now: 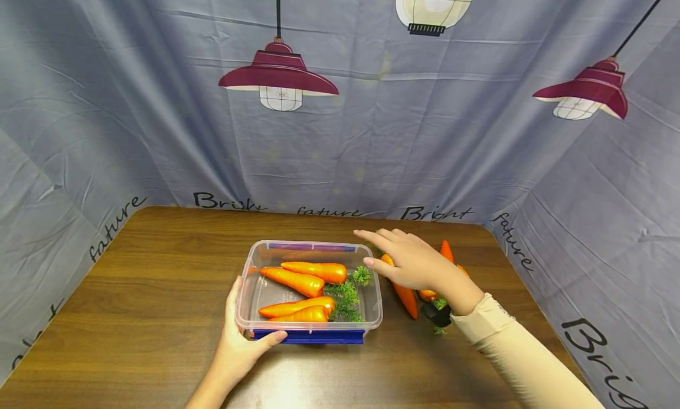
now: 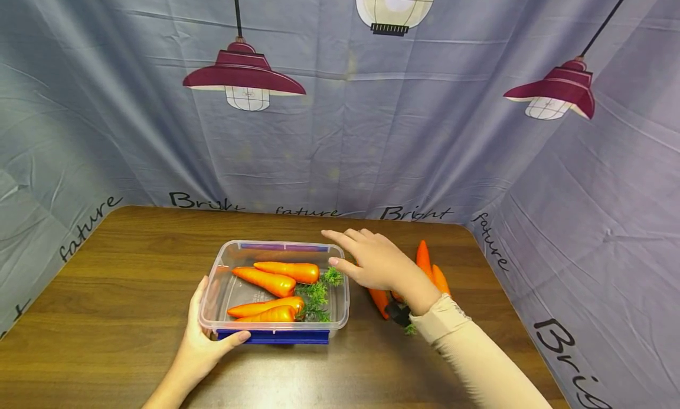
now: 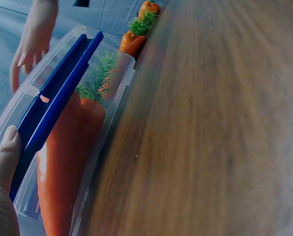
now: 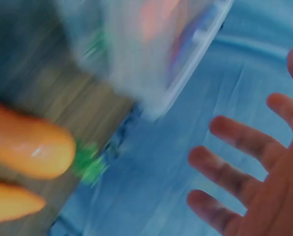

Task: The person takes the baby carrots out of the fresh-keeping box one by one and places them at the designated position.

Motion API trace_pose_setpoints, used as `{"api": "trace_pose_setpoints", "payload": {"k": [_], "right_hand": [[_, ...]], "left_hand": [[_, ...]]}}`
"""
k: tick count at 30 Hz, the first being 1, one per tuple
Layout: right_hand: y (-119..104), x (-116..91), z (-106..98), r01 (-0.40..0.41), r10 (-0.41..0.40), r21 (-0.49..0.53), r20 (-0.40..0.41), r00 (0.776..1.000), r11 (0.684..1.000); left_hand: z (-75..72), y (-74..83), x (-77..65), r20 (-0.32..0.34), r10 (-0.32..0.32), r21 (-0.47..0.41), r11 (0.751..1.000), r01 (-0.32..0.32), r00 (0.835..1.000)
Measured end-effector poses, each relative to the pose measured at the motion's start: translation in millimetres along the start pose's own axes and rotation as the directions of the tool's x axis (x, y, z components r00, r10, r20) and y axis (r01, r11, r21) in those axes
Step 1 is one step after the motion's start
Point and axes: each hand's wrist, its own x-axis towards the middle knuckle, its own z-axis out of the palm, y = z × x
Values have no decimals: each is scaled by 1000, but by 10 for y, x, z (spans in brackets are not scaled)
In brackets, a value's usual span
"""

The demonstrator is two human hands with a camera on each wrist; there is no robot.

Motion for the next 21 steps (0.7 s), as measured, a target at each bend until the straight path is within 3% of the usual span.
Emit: {"api": "trace_pose_setpoints", "payload": {"k": [4, 9, 15, 21], "right_hand": [[-234, 173, 3, 98, -97, -1, 101, 990, 995], [-486, 336, 20, 189, -180, -22, 207, 962, 982], [-699, 472, 71, 251, -209, -75, 358, 910, 965], [-840, 560, 170, 304, -215, -145, 437, 873, 942]], "left_hand": [[3, 7, -2, -4, -8, 5, 1000, 8, 1000], [6, 11, -1, -1, -6, -4, 1000, 6, 1000], [2, 12, -4, 0, -2, 6, 1000, 2, 1000], [3, 16, -10, -2, -2, 25, 1000, 2, 1000]]}}
